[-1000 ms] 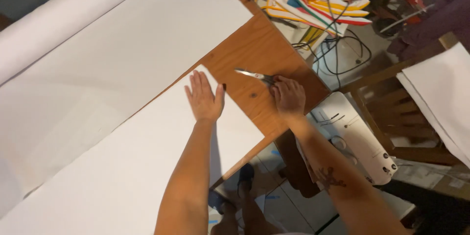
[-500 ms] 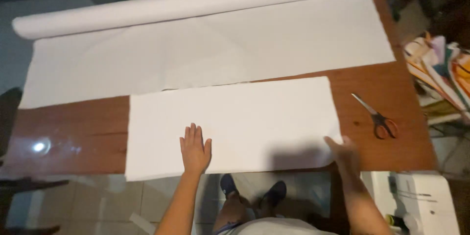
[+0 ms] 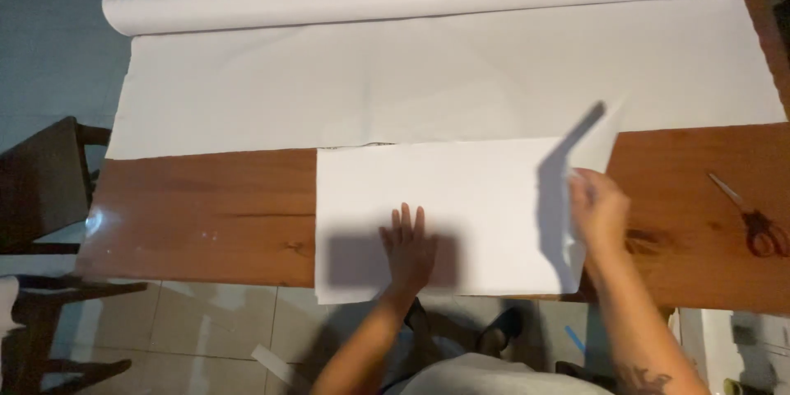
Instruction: Cutting and folding white fabric from a large roll using scissors on a workspace table.
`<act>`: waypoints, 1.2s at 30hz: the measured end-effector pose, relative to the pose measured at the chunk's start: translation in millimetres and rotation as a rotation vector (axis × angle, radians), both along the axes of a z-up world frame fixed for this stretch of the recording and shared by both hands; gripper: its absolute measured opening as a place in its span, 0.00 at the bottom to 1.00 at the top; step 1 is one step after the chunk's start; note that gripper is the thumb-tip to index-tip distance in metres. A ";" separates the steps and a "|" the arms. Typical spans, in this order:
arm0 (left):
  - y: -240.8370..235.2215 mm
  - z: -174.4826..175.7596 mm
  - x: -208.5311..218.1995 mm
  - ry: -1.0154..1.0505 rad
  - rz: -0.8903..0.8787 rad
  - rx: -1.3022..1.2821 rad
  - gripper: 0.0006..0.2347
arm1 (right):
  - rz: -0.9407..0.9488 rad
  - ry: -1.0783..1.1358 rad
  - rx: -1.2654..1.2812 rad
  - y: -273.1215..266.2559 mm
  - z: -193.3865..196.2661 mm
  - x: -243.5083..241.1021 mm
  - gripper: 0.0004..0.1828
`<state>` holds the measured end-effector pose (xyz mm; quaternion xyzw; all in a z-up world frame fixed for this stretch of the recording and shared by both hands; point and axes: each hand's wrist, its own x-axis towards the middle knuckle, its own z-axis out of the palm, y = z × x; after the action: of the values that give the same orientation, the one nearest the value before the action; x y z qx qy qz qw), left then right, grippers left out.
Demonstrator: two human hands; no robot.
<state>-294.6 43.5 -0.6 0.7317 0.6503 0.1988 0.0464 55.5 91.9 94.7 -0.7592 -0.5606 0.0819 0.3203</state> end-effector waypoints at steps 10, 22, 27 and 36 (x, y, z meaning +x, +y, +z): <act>92.4 -77.1 -163.0 -1.653 0.377 -0.724 0.37 | 0.692 0.074 -0.498 -4.8 38.9 -346.4 0.23; 63.3 -65.2 -209.7 -0.666 0.492 -0.461 0.17 | 0.187 -0.236 0.037 -26.5 -19.1 -213.5 0.17; 60.6 -13.4 -212.3 -0.442 0.564 -0.470 0.14 | -0.107 0.051 -0.234 -12.6 -32.1 -183.7 0.28; 61.3 -59.9 -255.4 -0.612 0.492 -0.545 0.13 | -0.200 0.210 -0.512 7.6 -86.4 -150.5 0.20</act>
<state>-550.0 104.7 -60.5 0.4250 0.7893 0.2325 0.3772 -95.0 99.5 8.3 -0.8542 -0.4078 0.2668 0.1812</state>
